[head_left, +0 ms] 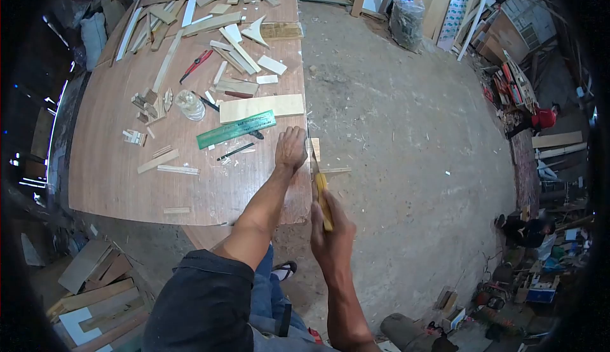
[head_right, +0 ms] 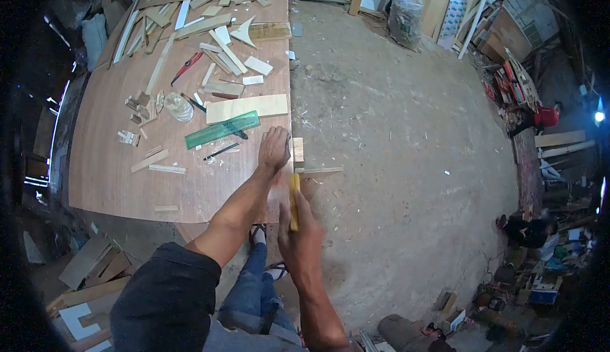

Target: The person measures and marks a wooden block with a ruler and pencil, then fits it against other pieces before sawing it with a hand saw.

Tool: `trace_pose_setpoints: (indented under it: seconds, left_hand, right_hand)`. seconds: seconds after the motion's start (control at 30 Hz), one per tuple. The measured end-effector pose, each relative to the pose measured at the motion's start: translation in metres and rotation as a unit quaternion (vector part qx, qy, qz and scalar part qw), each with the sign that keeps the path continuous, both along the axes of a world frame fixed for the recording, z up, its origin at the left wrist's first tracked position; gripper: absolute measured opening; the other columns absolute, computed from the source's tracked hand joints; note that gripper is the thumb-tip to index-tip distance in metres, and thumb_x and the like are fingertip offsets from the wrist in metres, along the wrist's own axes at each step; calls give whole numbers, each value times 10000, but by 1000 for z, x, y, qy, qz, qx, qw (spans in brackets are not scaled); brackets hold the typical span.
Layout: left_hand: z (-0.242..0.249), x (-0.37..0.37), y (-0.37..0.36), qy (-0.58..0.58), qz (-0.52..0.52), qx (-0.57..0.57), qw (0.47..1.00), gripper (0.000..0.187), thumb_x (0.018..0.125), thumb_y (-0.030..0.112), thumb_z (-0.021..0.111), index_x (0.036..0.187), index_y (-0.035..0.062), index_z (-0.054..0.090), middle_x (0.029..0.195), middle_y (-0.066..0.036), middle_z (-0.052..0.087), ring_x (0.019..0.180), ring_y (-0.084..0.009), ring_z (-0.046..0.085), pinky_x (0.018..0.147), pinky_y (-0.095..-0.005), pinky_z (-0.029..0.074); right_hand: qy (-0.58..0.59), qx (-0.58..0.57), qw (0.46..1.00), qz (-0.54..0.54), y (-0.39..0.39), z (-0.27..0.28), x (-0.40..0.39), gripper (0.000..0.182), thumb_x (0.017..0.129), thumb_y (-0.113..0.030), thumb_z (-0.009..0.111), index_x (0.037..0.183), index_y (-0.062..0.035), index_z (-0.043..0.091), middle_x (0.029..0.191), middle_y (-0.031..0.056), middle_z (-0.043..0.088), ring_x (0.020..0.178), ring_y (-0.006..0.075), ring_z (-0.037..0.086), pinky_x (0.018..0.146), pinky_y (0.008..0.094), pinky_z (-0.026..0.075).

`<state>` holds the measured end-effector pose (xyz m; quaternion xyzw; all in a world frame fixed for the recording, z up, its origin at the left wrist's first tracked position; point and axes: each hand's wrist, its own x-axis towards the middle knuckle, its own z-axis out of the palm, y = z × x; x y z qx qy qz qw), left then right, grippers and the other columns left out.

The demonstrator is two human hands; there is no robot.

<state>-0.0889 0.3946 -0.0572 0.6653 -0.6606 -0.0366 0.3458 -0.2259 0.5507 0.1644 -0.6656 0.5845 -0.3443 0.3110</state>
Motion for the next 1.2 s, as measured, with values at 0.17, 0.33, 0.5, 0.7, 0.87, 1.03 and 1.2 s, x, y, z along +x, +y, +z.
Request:
trace_pose_setpoints:
  seconds: [0.17, 0.33, 0.5, 0.7, 0.87, 1.03, 1.2]
  left_hand:
    - [4, 3, 0, -5, -1, -19, 1000, 120, 826, 43, 587, 940, 56, 551, 928, -127, 550, 939, -328, 538, 807, -442, 422]
    - [0, -1, 1, -7, 5, -3, 1000, 133, 810, 41, 580, 940, 55, 555, 934, -130, 556, 947, -331, 537, 803, -441, 421]
    - [10, -1, -2, -2, -6, -8, 1000, 132, 806, 43, 583, 934, 57, 554, 936, -130, 557, 948, -331, 538, 810, -445, 421]
    - [0, 1, 2, -4, -5, -2, 1000, 114, 812, 43, 585, 918, 60, 547, 933, -128, 551, 941, -332, 538, 814, -447, 423]
    - [2, 1, 3, -12, -7, -9, 1000, 106, 820, 46, 576, 922, 56, 548, 925, -130, 551, 941, -332, 539, 808, -448, 425]
    - [5, 1, 3, -8, -8, 0, 1000, 102, 831, 52, 568, 931, 60, 551, 920, -126, 552, 955, -330, 540, 818, -446, 427]
    - [3, -3, 4, -18, -9, 23, 1000, 148, 801, 45, 571, 947, 68, 563, 951, -116, 563, 978, -310, 547, 839, -430, 430]
  right_hand:
    - [3, 5, 1000, 4, -32, -31, 8, 333, 961, -96, 653, 1255, 58, 614, 1028, 295, 703, 954, 320, 741, 795, 358, 556]
    - [-43, 63, 997, -22, 21, 5, -11, 334, 975, -122, 645, 1248, 66, 608, 1023, 311, 691, 928, 348, 733, 797, 371, 551]
    - [-19, -34, 999, 14, -23, -20, 2, 329, 976, -118, 643, 1243, 71, 608, 972, 273, 704, 895, 244, 723, 784, 345, 546]
    - [-24, 35, 999, -16, 15, -6, -10, 352, 975, -121, 645, 1251, 92, 596, 1009, 307, 695, 928, 320, 733, 789, 348, 544]
    - [-1, 9, 1000, 10, -14, -7, -2, 351, 975, -120, 637, 1249, 94, 600, 1034, 296, 699, 962, 310, 734, 823, 355, 548]
    - [-9, -2, 1000, -12, -5, -7, 0, 329, 970, -113, 633, 1237, 78, 614, 1067, 309, 690, 1042, 335, 715, 868, 373, 542]
    - [-12, -12, 1000, -3, -1, -12, -8, 321, 967, -123, 641, 1228, 64, 623, 1075, 314, 683, 1020, 383, 713, 855, 393, 547]
